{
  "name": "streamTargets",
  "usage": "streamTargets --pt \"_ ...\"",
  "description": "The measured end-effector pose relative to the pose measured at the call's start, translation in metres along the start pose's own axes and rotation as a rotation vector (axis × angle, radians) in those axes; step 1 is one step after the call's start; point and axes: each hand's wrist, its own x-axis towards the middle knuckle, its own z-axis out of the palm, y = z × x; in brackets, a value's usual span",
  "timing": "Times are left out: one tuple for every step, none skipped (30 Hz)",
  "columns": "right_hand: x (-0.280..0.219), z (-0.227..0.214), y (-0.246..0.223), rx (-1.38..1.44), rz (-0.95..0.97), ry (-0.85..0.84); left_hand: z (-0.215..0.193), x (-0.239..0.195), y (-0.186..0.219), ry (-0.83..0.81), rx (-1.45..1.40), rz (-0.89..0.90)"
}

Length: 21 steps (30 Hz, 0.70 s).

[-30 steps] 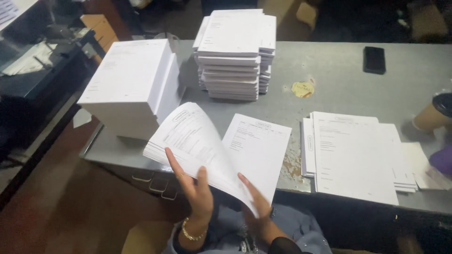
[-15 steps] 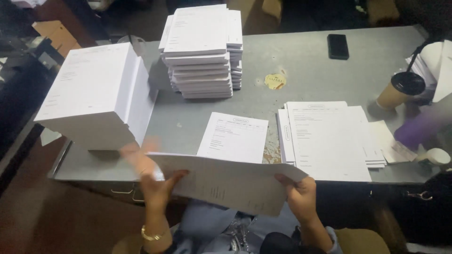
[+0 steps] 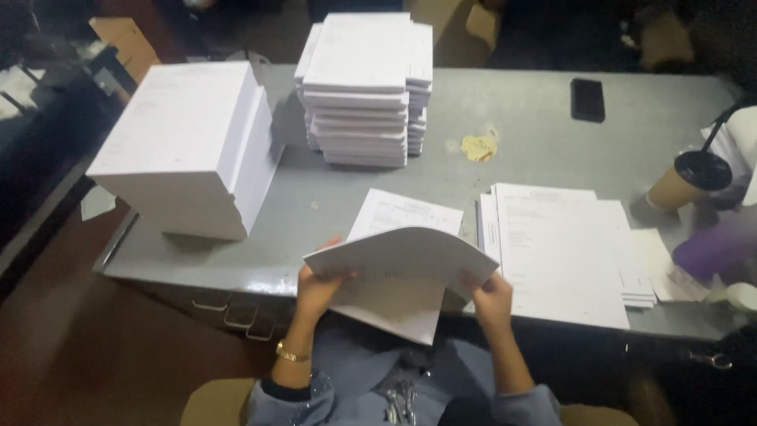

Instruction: Counting and stacking printed sheets of paper in a print shop.

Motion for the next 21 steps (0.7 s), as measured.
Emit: streamTargets --pt "0.0 0.006 0.019 -0.076 0.133 -0.004 0.005 0.001 -0.009 -0.017 0.06 -0.073" --pt "0.009 0.009 0.023 -0.072 0.128 0.0 0.011 0.01 -0.015 -0.018 0.06 -0.065" --pt "0.007 0.012 0.029 -0.067 0.162 -0.04 0.015 0.012 -0.025 -0.027 0.068 -0.082" --pt "0.006 0.016 0.036 -0.062 0.195 -0.08 0.019 0.015 -0.035 -0.037 0.075 -0.098" --pt "0.0 0.016 0.034 -0.066 0.215 -0.075 0.02 0.014 -0.038 -0.05 0.084 -0.112" --pt "-0.006 0.017 0.032 -0.075 0.178 -0.071 0.02 0.013 -0.041 -0.075 0.114 -0.182" --pt "0.002 0.019 0.026 -0.083 0.117 -0.066 0.024 0.021 -0.038 -0.089 0.13 -0.235" --pt "0.001 0.02 0.037 -0.087 0.114 -0.062 0.023 0.019 -0.035 -0.093 0.126 -0.232" --pt "0.003 0.022 0.047 -0.057 0.192 -0.067 0.022 0.018 -0.031 -0.091 0.102 -0.239" --pt "0.006 0.024 0.058 -0.027 0.27 -0.071 0.021 0.017 -0.028 -0.089 0.078 -0.246" --pt "0.004 0.024 0.065 -0.033 0.268 -0.071 0.023 0.021 -0.038 -0.091 0.072 -0.248" --pt "0.003 0.025 0.072 -0.052 0.294 -0.071 0.025 0.025 -0.048 -0.071 0.026 -0.197" --pt "-0.001 0.026 0.08 -0.07 0.325 -0.073 0.026 0.028 -0.059 -0.049 -0.016 -0.149" --pt "0.0 0.026 0.067 -0.074 0.326 -0.075 0.029 0.03 -0.068 -0.049 -0.018 -0.154" --pt "-0.003 0.026 0.055 -0.071 0.302 -0.051 0.032 0.029 -0.079 -0.031 -0.103 0.024" --pt "-0.006 0.025 0.043 -0.068 0.277 -0.027 0.035 0.028 -0.089 -0.011 -0.189 0.202" --pt "-0.006 0.027 0.054 -0.072 0.29 -0.026 0.031 0.034 -0.099 -0.017 -0.185 0.19" --pt "-0.007 0.029 0.064 -0.063 0.232 0.0 0.027 0.038 -0.109 -0.062 -0.122 0.038" --pt "0.0 0.03 0.073 -0.053 0.161 0.027 0.026 0.048 -0.116 -0.101 -0.065 -0.105" --pt "-0.006 0.03 0.08 -0.058 0.16 0.027 0.02 0.036 -0.099 -0.103 -0.069 -0.107" --pt "-0.006 0.032 0.085 -0.014 0.171 -0.008 0.015 0.029 -0.078 -0.126 -0.041 -0.113"
